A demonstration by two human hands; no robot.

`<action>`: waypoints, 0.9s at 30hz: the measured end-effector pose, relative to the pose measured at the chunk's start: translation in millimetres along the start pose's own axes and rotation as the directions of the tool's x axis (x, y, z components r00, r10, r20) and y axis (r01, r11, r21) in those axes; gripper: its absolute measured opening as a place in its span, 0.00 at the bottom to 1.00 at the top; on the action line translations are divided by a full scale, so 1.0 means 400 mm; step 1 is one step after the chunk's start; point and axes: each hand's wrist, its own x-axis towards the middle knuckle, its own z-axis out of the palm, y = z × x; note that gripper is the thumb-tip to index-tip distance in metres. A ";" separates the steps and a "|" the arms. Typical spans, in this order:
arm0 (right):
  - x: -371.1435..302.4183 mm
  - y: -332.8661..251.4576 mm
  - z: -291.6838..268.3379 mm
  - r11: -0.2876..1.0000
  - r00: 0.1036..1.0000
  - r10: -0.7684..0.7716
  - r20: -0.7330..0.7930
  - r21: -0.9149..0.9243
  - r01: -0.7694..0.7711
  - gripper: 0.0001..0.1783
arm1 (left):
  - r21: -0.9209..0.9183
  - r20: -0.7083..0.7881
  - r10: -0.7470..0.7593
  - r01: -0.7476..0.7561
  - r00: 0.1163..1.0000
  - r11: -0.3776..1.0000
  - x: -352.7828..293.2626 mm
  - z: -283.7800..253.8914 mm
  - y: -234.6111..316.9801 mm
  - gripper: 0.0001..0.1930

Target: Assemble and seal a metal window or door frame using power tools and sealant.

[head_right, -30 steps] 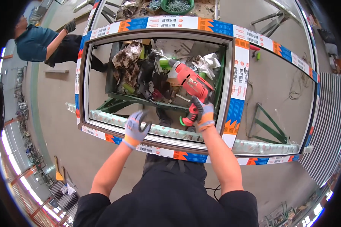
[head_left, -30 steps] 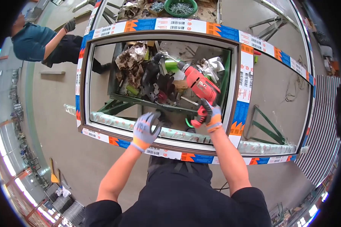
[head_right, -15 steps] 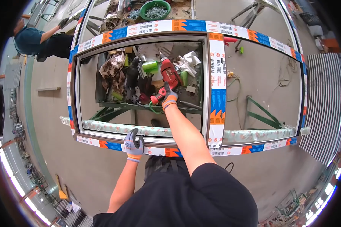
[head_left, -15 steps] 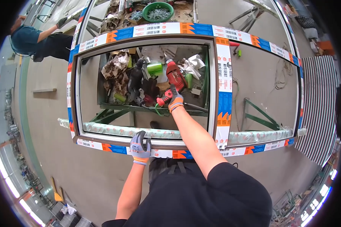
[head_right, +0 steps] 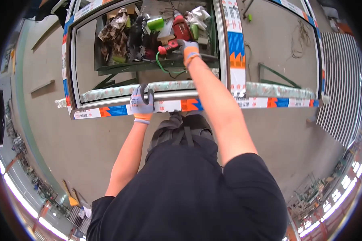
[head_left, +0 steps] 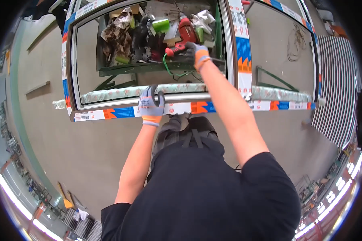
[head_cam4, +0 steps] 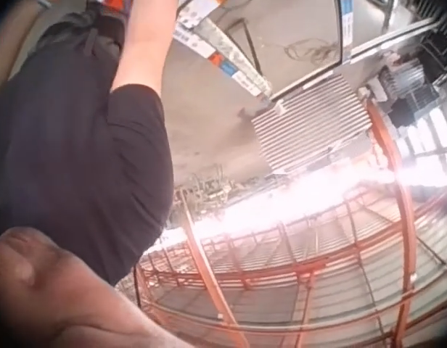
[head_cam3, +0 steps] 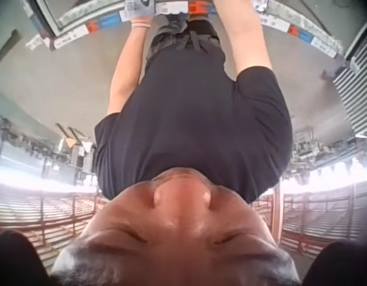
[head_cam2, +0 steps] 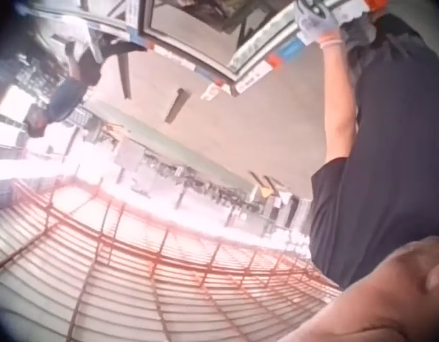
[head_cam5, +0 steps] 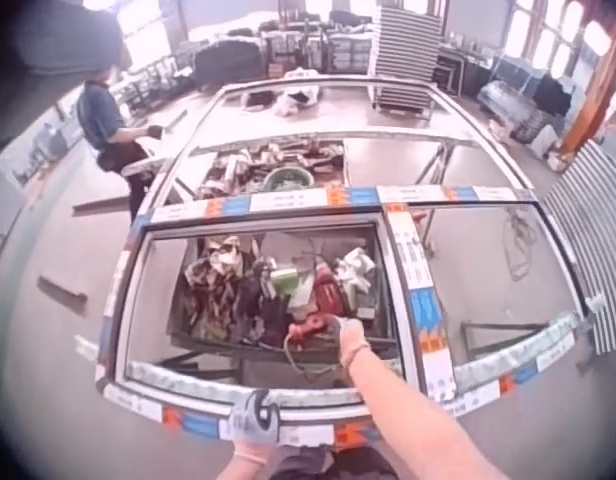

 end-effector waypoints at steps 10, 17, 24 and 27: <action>-1.020 0.024 -0.075 0.874 0.928 -0.364 0.083 -0.315 0.371 0.14 | -0.700 0.086 0.405 -0.234 0.910 0.675 -0.108 -0.176 0.201 0.09; -1.155 0.209 -0.153 0.689 0.615 -0.714 -0.333 -0.180 0.702 0.14 | -0.941 0.294 0.648 0.094 0.703 0.325 -0.302 -0.112 0.506 0.10; -1.347 0.335 -0.450 0.757 0.493 -0.633 -0.597 -0.346 0.554 0.16 | -0.515 0.727 0.669 0.768 0.157 0.380 -0.528 0.024 0.641 0.17; -1.438 0.370 -0.590 0.600 0.334 -0.514 -0.790 -0.052 0.799 0.16 | -0.419 0.747 0.664 0.779 0.004 0.467 -0.686 0.083 0.809 0.21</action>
